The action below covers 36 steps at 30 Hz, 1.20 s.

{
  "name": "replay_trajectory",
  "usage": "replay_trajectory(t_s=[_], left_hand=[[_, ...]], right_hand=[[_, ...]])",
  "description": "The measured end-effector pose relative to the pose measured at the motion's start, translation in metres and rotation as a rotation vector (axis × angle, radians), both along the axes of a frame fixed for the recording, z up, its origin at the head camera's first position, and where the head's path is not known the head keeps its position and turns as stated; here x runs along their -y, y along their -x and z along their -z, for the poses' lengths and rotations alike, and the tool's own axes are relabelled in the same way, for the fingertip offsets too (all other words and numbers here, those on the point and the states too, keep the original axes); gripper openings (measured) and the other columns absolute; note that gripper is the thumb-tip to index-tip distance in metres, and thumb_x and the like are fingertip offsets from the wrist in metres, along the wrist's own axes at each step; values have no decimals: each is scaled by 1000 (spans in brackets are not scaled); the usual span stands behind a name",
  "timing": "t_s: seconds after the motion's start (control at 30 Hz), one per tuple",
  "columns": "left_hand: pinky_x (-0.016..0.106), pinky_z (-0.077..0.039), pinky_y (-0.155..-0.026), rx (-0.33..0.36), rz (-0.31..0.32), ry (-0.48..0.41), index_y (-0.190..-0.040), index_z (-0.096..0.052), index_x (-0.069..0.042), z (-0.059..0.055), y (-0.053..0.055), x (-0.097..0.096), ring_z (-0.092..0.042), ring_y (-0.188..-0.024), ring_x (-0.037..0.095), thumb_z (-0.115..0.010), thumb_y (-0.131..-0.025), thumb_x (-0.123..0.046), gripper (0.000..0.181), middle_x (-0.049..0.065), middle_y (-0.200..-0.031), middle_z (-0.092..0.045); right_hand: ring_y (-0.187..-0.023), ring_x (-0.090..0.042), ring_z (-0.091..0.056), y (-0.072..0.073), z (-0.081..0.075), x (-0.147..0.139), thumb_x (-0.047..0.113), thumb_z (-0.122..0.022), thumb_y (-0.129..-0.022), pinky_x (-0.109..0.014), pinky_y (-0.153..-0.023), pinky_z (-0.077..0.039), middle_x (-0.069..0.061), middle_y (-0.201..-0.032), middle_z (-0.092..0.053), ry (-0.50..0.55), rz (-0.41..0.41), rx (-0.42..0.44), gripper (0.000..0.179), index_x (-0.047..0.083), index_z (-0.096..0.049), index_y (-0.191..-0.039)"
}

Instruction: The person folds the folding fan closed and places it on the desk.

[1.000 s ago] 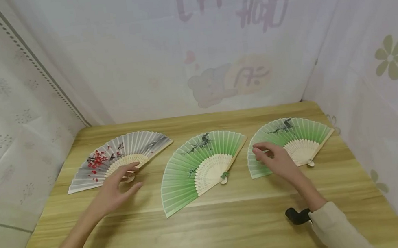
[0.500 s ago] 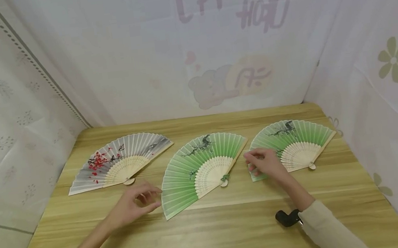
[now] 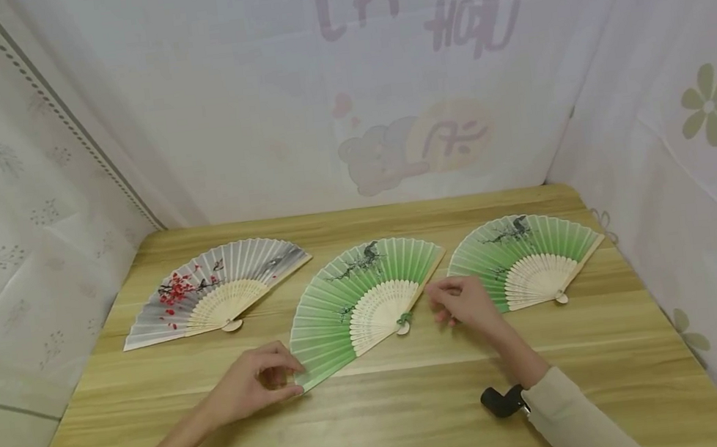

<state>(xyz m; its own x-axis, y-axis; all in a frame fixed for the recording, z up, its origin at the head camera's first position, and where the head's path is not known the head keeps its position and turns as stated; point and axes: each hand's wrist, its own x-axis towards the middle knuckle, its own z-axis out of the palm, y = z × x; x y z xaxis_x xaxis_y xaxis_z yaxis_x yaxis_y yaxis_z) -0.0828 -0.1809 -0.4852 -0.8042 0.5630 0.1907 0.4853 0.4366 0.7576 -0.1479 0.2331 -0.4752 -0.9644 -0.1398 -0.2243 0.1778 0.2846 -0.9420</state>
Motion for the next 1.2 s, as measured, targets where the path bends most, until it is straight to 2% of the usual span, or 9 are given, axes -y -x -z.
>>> replay_trajectory(t_s=[0.33, 0.63, 0.8, 1.2], left_hand=[[22, -48, -56, -4, -23, 80, -95, -78, -23, 3, 0, 0, -56, -66, 7, -90, -79, -31, 22, -10, -84, -63], [21, -47, -55, -49, -33, 121, -94, -77, -24, 7, 0, 1, -53, -64, 1, -90, -78, -33, 23, -14, -83, -60], [22, -47, -56, -49, -39, 132, -94, -77, -26, 7, 0, 0, -53, -65, 1, -90, -78, -34, 22, -14, -82, -60], [20, -44, -55, -110, -13, 184, -93, -76, -24, 7, 1, -3, -50, -64, -2, -90, -79, -33, 22, -16, -83, -58]], right_hand=[[-62, -21, -68, 2, 4, 8, 20, -69, -100, -24, -48, -51, -20, -90, -71, 5, 21, 19, 34, -11, -69, -115], [-63, -21, -69, 1, 3, 10, 20, -69, -100, -23, -47, -50, -22, -92, -71, 21, 9, 22, 36, -11, -68, -118], [-63, -21, -68, 3, 4, 12, 19, -69, -100, -23, -48, -51, -21, -92, -71, 24, 14, 34, 35, -11, -68, -117], [-61, -18, -68, 7, 6, 23, 21, -71, -99, -23, -49, -52, -15, -85, -70, 7, 71, 89, 32, -10, -70, -108]])
